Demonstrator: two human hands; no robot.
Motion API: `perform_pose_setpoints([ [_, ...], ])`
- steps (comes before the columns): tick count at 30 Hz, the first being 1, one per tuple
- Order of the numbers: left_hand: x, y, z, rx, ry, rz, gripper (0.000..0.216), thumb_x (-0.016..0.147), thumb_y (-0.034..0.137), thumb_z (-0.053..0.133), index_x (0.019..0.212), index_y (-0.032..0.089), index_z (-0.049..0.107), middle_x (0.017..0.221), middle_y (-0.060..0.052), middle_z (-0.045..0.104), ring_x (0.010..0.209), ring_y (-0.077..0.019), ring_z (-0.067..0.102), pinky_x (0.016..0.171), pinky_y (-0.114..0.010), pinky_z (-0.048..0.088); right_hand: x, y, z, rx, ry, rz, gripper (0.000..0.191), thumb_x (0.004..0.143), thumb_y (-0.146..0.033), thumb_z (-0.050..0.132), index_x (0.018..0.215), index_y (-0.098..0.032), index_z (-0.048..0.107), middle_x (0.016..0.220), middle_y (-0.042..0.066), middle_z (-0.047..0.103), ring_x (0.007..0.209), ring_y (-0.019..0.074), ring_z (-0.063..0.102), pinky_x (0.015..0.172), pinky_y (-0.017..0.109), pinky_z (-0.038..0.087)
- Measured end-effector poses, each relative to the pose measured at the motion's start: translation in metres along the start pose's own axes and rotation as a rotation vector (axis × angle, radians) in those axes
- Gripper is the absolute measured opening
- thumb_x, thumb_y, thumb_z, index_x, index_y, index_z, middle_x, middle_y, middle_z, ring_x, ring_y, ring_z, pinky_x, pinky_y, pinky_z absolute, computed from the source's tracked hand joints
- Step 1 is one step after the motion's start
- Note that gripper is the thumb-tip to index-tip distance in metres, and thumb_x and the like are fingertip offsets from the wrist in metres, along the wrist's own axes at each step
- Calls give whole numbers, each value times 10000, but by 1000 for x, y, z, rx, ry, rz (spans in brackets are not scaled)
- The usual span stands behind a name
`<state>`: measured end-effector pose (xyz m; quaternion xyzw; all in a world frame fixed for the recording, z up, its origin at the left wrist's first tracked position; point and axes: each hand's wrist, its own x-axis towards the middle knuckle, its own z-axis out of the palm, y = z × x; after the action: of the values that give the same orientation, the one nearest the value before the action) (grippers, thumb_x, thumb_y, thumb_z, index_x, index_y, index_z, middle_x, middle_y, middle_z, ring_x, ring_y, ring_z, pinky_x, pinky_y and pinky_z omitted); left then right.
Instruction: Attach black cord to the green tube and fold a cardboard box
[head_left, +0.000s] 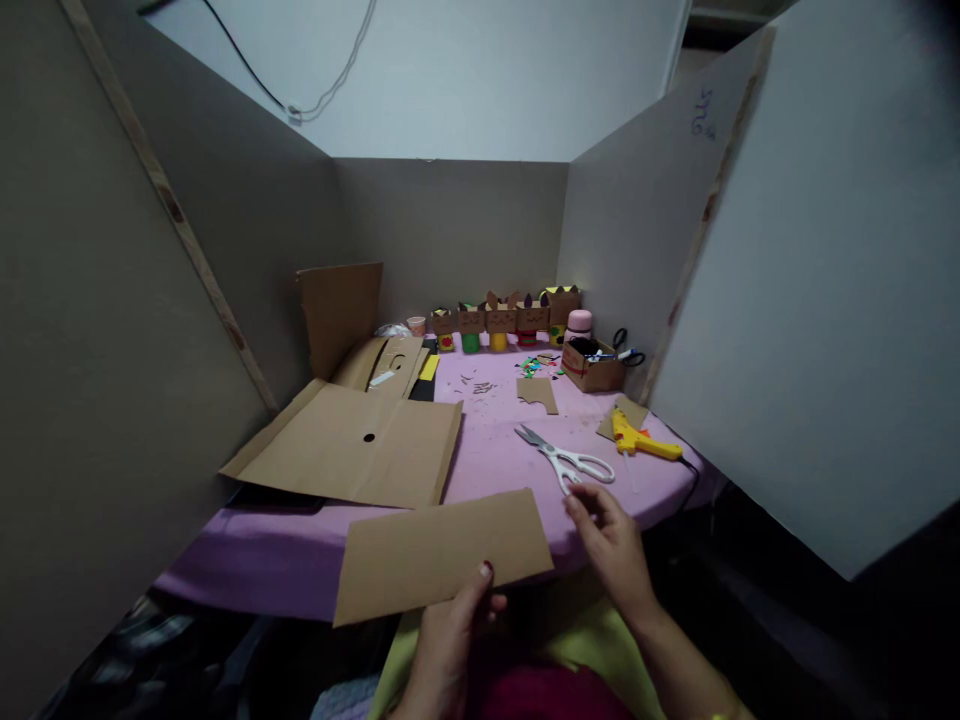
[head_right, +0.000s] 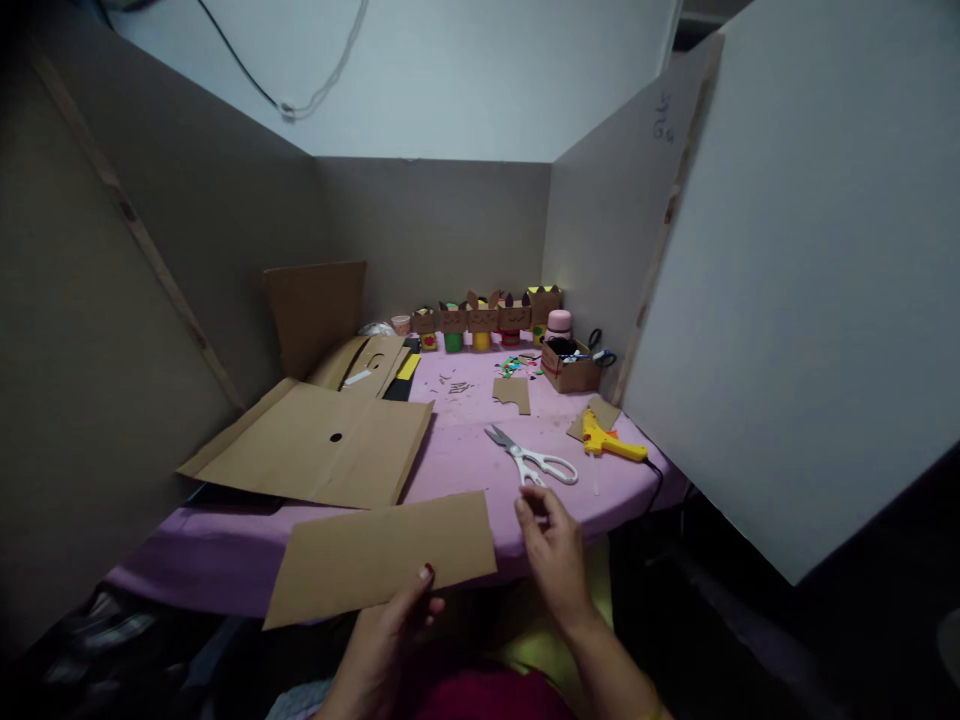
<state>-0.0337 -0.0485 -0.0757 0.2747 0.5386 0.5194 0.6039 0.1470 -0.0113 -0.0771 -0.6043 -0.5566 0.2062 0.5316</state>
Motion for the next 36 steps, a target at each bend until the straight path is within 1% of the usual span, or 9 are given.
perform_pose_setpoints([
  [2,1,2,1,9,40,13,296,584,354,730,753,120,664,628,-28,685,556,-143,593,526,-228,438,27,6,-10,-386,-13,-106,256,862,-305,420,1042,-170,542,1052,107,592,919,217,549,769,308,423],
  [4,2,2,2,27,57,21,297,573,365,731,724,117,667,624,-41,693,555,-151,600,523,-233,444,50,14,-16,-530,-53,-112,253,803,-232,506,1042,-165,558,1057,124,579,989,251,501,825,337,373],
  [7,4,1,1,52,69,52,302,585,380,719,718,112,673,638,-55,699,562,-163,611,527,-244,455,71,27,-15,-671,-136,-81,254,739,-214,579,984,-150,580,947,128,596,915,265,520,747,330,371],
  [14,4,2,-2,114,74,79,336,598,429,698,701,109,691,640,-67,709,589,-189,620,564,-270,460,65,42,-13,-832,-202,-93,198,798,-195,499,975,-149,575,894,118,585,844,243,544,693,300,356],
  [19,14,12,-7,379,11,183,400,669,508,598,564,138,706,707,-106,733,793,-263,637,786,-314,424,56,52,-17,-831,-117,-91,318,852,-215,415,1145,-113,481,979,135,555,868,227,551,703,287,379],
  [25,25,35,-1,807,-98,613,378,777,449,483,625,202,724,637,-73,727,704,-266,659,685,-319,465,57,59,-11,-838,-118,-150,263,812,-217,483,1056,-162,566,884,98,557,822,231,542,685,293,373],
  [29,50,52,1,958,-156,879,228,785,304,525,913,221,693,805,-63,716,786,-231,637,766,-321,464,56,62,-8,-822,-101,-184,249,795,-226,501,1019,-168,591,841,87,559,797,231,535,683,298,370],
  [32,77,59,-2,1112,-263,1079,238,797,206,522,1000,220,646,883,-62,696,826,-201,629,755,-302,479,54,66,-5,-789,-54,-200,254,798,-228,480,1015,-164,596,851,88,565,814,231,528,712,305,377],
  [36,104,54,-4,1265,-299,1307,276,856,166,437,1095,173,577,1077,-135,640,986,-220,591,838,-368,471,48,70,-2,-728,18,-216,251,804,-252,452,970,-156,614,873,94,565,852,242,511,773,324,377],
])
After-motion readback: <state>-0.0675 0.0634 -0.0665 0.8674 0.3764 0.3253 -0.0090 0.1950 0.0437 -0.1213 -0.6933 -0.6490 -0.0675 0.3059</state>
